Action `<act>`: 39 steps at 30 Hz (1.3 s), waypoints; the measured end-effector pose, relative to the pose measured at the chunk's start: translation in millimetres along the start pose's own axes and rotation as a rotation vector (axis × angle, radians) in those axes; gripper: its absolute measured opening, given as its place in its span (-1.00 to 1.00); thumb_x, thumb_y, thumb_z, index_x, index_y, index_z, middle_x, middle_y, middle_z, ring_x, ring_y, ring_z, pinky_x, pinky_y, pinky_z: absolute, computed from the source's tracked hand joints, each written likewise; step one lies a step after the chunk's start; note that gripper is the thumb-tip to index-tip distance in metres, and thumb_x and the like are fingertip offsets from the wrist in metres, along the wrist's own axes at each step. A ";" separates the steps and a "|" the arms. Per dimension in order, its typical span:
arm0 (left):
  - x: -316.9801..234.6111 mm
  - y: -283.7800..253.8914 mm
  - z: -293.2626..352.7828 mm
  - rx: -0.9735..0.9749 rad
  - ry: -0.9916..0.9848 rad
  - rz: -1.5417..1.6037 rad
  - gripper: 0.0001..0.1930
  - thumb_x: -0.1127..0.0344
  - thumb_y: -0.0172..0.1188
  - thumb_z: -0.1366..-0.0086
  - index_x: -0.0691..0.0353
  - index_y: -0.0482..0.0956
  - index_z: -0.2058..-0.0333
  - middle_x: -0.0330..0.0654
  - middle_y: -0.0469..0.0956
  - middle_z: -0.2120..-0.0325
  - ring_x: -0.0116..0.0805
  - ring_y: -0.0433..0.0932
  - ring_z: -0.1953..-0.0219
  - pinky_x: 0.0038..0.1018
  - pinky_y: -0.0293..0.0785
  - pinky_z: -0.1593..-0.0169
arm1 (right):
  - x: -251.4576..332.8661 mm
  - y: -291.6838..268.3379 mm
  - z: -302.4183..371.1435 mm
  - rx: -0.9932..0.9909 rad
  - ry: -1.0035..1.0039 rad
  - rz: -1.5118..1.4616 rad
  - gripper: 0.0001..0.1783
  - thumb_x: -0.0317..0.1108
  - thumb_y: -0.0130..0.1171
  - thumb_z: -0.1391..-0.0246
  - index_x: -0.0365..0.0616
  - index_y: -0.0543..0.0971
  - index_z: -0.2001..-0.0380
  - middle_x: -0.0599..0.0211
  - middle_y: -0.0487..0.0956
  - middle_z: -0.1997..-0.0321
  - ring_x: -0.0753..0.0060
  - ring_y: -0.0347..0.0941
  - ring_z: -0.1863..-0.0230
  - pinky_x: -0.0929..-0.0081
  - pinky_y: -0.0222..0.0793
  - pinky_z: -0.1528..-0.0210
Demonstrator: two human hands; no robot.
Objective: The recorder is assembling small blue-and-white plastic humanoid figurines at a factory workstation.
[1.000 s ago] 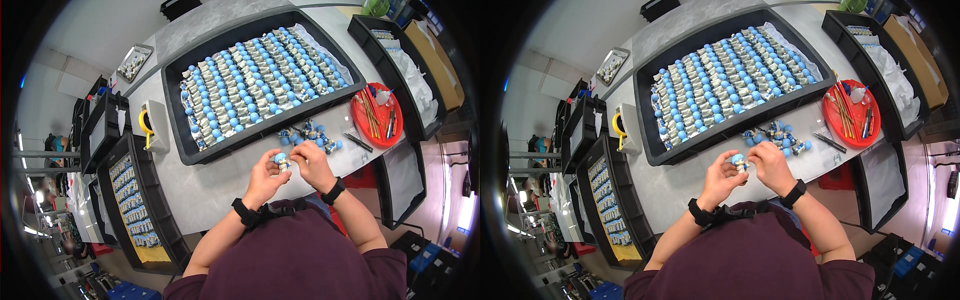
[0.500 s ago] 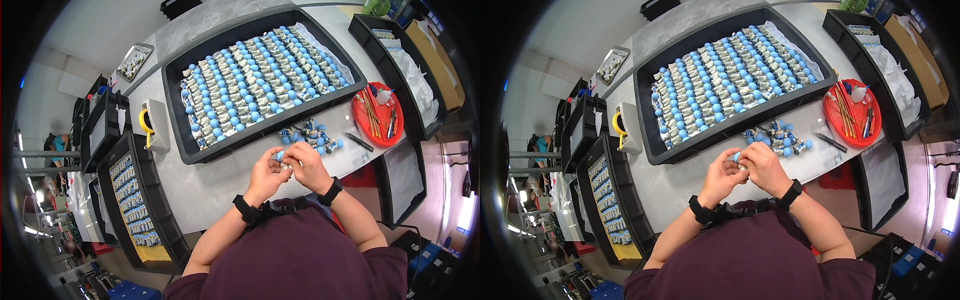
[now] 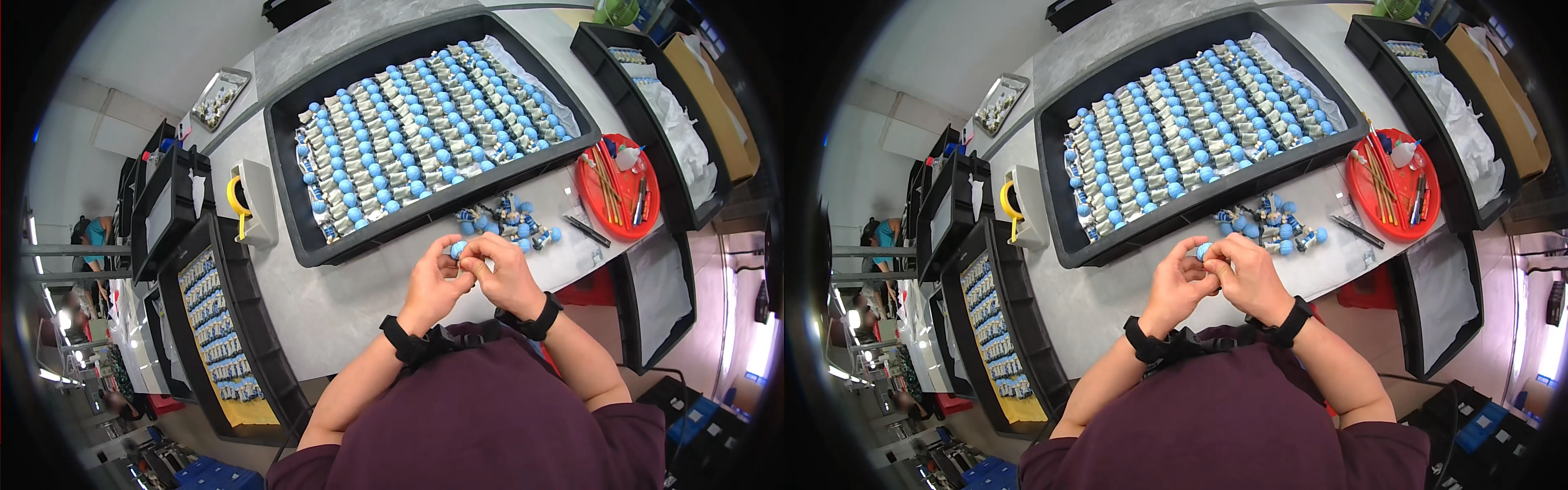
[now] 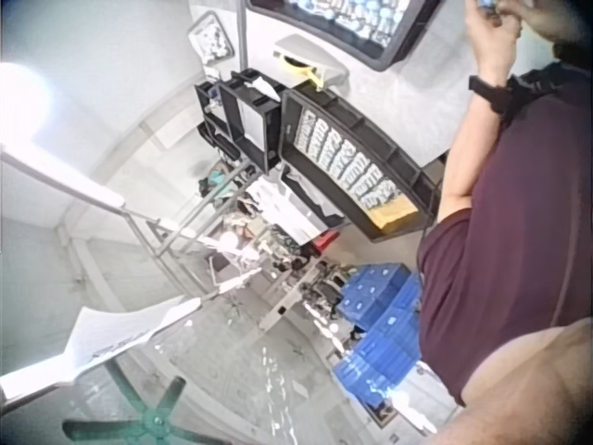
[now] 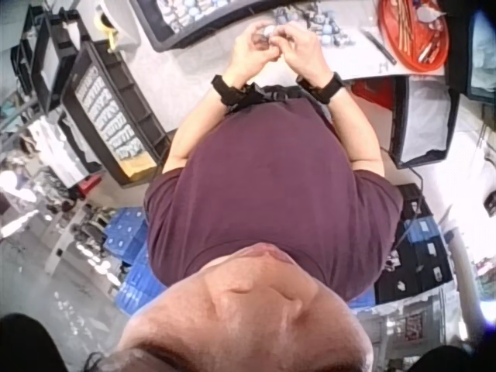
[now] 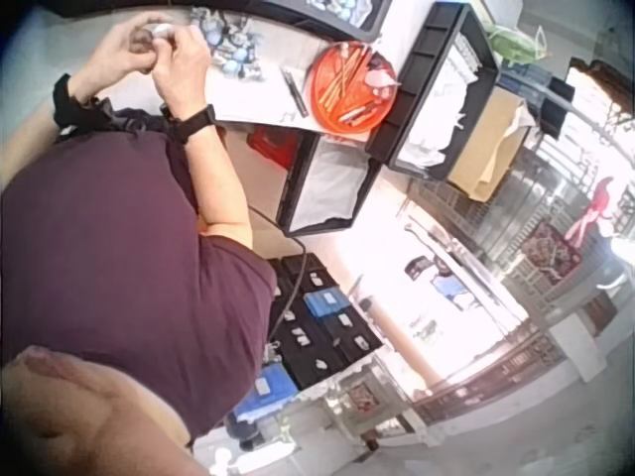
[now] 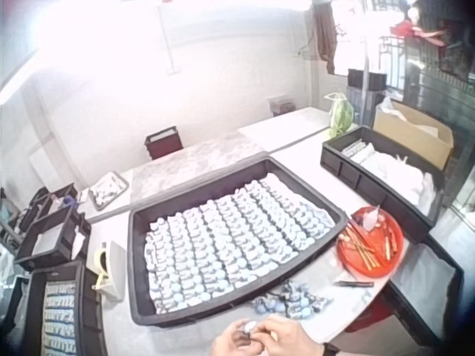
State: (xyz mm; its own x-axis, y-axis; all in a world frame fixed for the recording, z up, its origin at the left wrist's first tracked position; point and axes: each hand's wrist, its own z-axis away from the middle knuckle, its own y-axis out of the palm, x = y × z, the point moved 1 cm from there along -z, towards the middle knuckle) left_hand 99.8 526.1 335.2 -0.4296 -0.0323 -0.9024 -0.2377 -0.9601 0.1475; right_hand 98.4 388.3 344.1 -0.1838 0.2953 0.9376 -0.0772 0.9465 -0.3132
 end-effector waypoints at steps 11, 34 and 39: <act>-4.5 -0.6 -0.1 -0.012 0.093 -0.087 -0.43 0.54 0.22 -0.02 0.38 0.22 -0.03 -0.08 0.49 0.38 -0.40 0.53 0.34 -0.55 0.51 0.35 | 3.3 -1.9 -2.0 0.007 0.180 -0.195 -0.99 -0.60 0.08 0.13 -0.32 0.47 0.54 0.21 0.45 0.52 0.28 0.41 0.50 0.45 0.32 0.47; -5.0 -3.5 -0.2 0.015 0.102 -0.067 -0.42 0.56 0.22 -0.02 0.41 0.21 -0.03 -0.09 0.49 0.38 -0.40 0.53 0.35 -0.56 0.50 0.36 | -2.0 3.6 -3.4 0.010 0.037 -0.169 -0.96 -0.59 0.10 0.13 -0.31 0.49 0.50 0.20 0.46 0.51 0.35 0.43 0.52 0.49 0.34 0.47; -2.5 -8.0 -1.2 0.025 0.146 -0.141 -0.43 0.57 0.21 -0.02 0.41 0.21 -0.03 -0.09 0.49 0.37 -0.40 0.53 0.35 -0.55 0.51 0.35 | 1.7 -1.5 -6.3 0.036 -0.036 0.047 -0.96 -0.59 0.10 0.12 -0.32 0.49 0.51 0.24 0.46 0.51 0.40 0.45 0.50 0.49 0.36 0.46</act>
State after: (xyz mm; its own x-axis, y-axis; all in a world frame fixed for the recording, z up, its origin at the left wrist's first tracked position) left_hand 103.9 533.6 335.8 -0.2599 0.0602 -0.9637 -0.3088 -0.9508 0.0239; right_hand 104.4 388.3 347.2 -0.2232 0.3340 0.9157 -0.1027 0.9262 -0.3629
